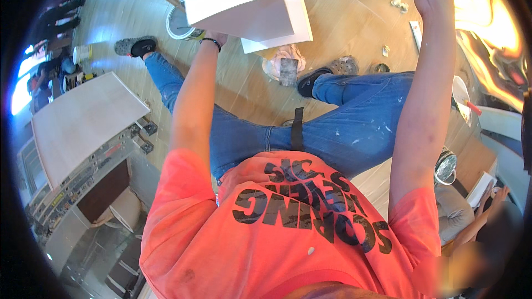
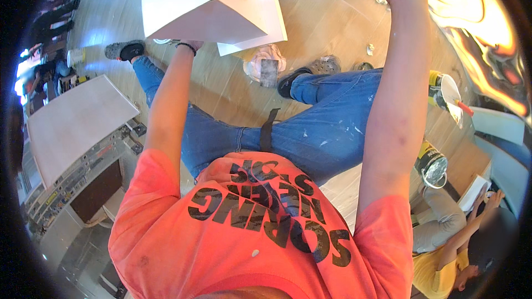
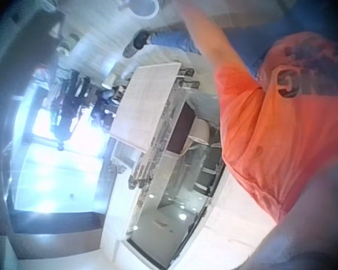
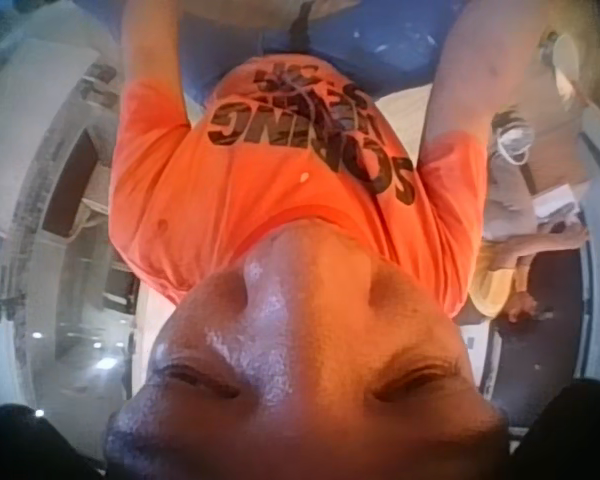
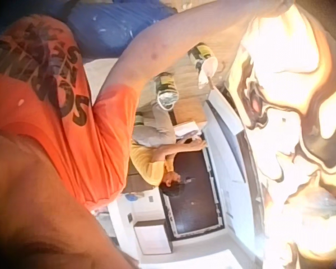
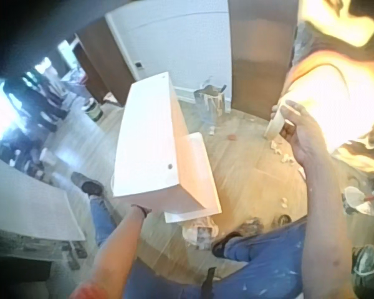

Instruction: The person is sitting on the floor applying white edge banding to the edges of a white cabinet. They carefully align and press the banding onto the edges, smoothing it down to ensure adhesion.

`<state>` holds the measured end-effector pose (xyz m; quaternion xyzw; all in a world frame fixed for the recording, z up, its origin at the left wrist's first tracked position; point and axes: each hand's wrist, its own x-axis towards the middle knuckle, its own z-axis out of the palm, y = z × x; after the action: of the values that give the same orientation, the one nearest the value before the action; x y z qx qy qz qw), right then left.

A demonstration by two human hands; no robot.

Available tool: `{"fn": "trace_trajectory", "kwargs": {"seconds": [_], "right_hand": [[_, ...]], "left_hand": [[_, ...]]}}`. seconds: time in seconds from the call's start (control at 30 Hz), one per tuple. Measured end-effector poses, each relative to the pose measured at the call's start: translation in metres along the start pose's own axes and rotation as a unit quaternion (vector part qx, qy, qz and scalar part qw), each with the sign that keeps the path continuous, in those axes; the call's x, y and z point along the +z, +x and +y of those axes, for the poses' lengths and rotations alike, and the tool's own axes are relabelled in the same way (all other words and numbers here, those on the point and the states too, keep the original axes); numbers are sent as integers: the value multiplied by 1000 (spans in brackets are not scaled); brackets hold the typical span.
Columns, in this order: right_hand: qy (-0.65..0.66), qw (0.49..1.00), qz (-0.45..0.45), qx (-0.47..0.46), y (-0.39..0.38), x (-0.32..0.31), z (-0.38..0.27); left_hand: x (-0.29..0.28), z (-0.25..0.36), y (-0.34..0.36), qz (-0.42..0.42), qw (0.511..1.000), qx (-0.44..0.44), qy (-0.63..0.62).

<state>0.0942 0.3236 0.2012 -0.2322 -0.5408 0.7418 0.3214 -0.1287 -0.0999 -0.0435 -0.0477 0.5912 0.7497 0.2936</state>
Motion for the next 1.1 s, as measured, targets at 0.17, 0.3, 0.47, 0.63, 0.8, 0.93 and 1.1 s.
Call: {"fn": "trace_trajectory", "kwargs": {"seconds": [0.17, 0.3, 0.47, 0.63, 0.8, 0.93, 1.1], "right_hand": [[-84, 995, -22, -41, -49, 33, -17], [-159, 984, -69, 37, -63, 22, -25], [-106, 974, -160, 118, -140, 40, -16], [-17, 952, -221, 209, -195, 50, 1], [-25, 942, -261, 210, -205, 52, 22], [-81, 939, -261, 209, -206, 59, 24], [-228, 911, -302, 165, -208, 59, 34]], "left_hand": [[29, 26, -104, 95, 969, -33, 224], [25, 14, -182, 3, 955, -21, 297], [83, 30, -259, -57, 945, 75, 314], [151, 64, -276, -97, 914, 243, 310], [173, 74, -272, -111, 892, 309, 311], [175, 69, -267, -98, 875, 329, 342], [174, 57, -261, -70, 843, 351, 402]]}}
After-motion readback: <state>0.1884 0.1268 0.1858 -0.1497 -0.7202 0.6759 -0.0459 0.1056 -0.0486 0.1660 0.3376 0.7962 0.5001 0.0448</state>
